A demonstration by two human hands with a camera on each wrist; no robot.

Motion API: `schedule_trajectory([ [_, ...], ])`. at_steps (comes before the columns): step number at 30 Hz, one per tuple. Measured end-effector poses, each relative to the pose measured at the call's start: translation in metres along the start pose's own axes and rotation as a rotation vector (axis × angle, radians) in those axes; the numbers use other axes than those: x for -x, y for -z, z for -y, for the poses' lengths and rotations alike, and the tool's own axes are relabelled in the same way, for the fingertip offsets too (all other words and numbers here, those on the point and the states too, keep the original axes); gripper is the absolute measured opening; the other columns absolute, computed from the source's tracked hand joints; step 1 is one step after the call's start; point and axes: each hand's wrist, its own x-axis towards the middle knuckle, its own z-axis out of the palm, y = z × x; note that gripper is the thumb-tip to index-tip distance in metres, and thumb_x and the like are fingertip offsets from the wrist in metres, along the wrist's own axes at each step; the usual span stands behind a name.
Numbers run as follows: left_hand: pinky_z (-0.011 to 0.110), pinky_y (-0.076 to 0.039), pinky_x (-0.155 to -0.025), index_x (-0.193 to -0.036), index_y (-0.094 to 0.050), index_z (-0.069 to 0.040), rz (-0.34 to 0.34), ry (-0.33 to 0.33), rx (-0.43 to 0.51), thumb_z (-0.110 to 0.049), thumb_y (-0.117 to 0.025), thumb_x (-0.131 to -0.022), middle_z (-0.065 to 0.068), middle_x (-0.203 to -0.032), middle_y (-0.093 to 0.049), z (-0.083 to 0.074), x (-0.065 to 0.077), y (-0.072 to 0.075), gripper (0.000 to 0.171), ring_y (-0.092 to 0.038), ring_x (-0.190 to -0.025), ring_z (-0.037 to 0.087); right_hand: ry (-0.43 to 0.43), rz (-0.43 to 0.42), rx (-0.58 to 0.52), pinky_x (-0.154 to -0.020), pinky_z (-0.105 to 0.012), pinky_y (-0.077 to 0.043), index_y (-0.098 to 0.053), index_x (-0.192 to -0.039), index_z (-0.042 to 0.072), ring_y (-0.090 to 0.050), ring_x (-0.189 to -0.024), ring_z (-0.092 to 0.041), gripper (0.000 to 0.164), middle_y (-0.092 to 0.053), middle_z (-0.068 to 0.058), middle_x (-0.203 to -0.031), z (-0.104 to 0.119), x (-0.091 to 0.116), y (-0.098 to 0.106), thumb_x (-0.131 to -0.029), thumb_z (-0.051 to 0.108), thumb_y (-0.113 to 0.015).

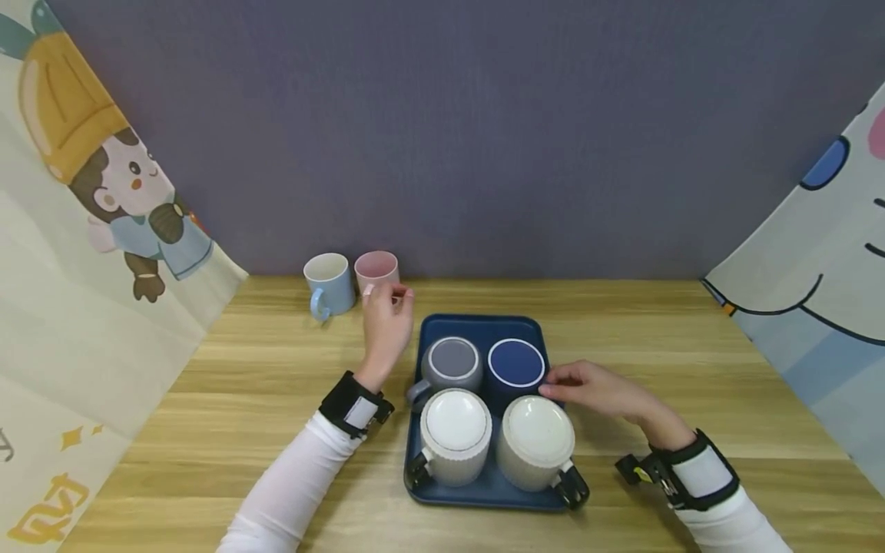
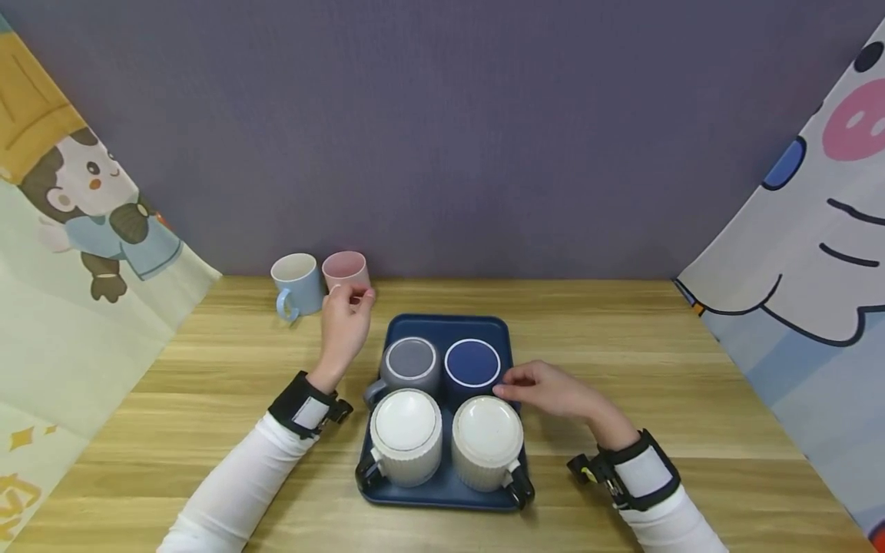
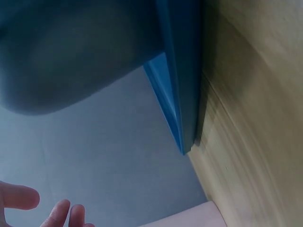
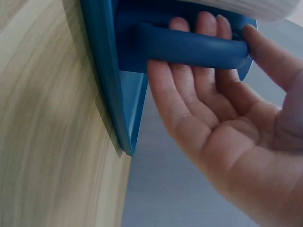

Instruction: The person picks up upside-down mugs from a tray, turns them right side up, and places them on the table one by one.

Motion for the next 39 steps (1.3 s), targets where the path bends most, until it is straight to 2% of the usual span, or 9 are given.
schedule_trajectory([
  [8, 0.043, -0.037, -0.091, -0.093, -0.065, 0.001, 0.022, -0.014, -0.006, -0.011, -0.059, -0.090, 0.016, -0.092, -0.063, -0.0065, 0.0054, -0.0038, 0.014, -0.054, -0.091, 0.032, -0.007, 0.024, -0.032, -0.071, -0.028, -0.046, -0.065, -0.091, 0.005, -0.054, -0.079, -0.014, 0.022, -0.060, -0.001, -0.084, 0.0011, -0.0006, 0.0020, -0.095, 0.025, -0.057],
  [16, 0.042, -0.038, -0.089, -0.094, -0.065, 0.001, 0.024, -0.014, 0.001, -0.012, -0.060, -0.090, 0.016, -0.092, -0.063, -0.0049, 0.0056, -0.0037, 0.015, -0.054, -0.091, 0.031, 0.009, 0.046, -0.096, -0.069, -0.028, -0.046, -0.061, -0.090, 0.002, -0.053, -0.076, -0.009, 0.023, -0.057, 0.001, -0.082, 0.0001, -0.0029, -0.0003, -0.097, 0.022, -0.054],
  [23, 0.042, -0.039, -0.087, -0.095, -0.065, 0.001, 0.025, -0.003, 0.015, -0.012, -0.059, -0.090, 0.017, -0.093, -0.062, -0.0044, 0.0050, -0.0012, 0.015, -0.053, -0.093, 0.035, 0.014, 0.024, -0.130, -0.069, -0.029, -0.048, -0.062, -0.090, -0.001, -0.056, -0.074, -0.009, 0.023, -0.059, 0.003, -0.077, -0.0002, -0.0032, -0.0007, -0.097, 0.020, -0.054],
  [33, 0.041, -0.040, -0.084, -0.093, -0.066, 0.001, 0.012, 0.000, 0.010, -0.014, -0.059, -0.091, 0.017, -0.092, -0.063, -0.0060, 0.0034, 0.0009, 0.016, -0.054, -0.091, 0.035, -0.026, 0.025, -0.311, -0.073, -0.027, -0.049, -0.053, -0.095, -0.016, -0.056, -0.074, -0.007, 0.032, -0.057, 0.003, -0.078, -0.0038, -0.0047, 0.0024, -0.098, 0.015, -0.051],
  [36, 0.041, -0.040, -0.084, -0.093, -0.066, 0.000, 0.008, 0.007, 0.011, -0.014, -0.058, -0.091, 0.017, -0.093, -0.063, -0.0059, 0.0025, 0.0013, 0.016, -0.054, -0.091, 0.035, -0.040, 0.022, -0.364, -0.073, -0.028, -0.049, -0.054, -0.094, -0.013, -0.055, -0.074, -0.008, 0.030, -0.057, 0.003, -0.079, -0.0054, -0.0071, 0.0035, -0.098, 0.016, -0.050],
  [39, 0.041, -0.040, -0.084, -0.093, -0.066, 0.000, 0.006, 0.011, 0.013, -0.014, -0.058, -0.091, 0.016, -0.092, -0.063, -0.0051, 0.0013, 0.0019, 0.016, -0.054, -0.092, 0.034, -0.055, 0.012, -0.422, -0.074, -0.026, -0.049, -0.056, -0.092, -0.004, -0.055, -0.074, -0.007, 0.023, -0.057, 0.003, -0.081, -0.0078, -0.0101, 0.0049, -0.099, 0.017, -0.050],
])
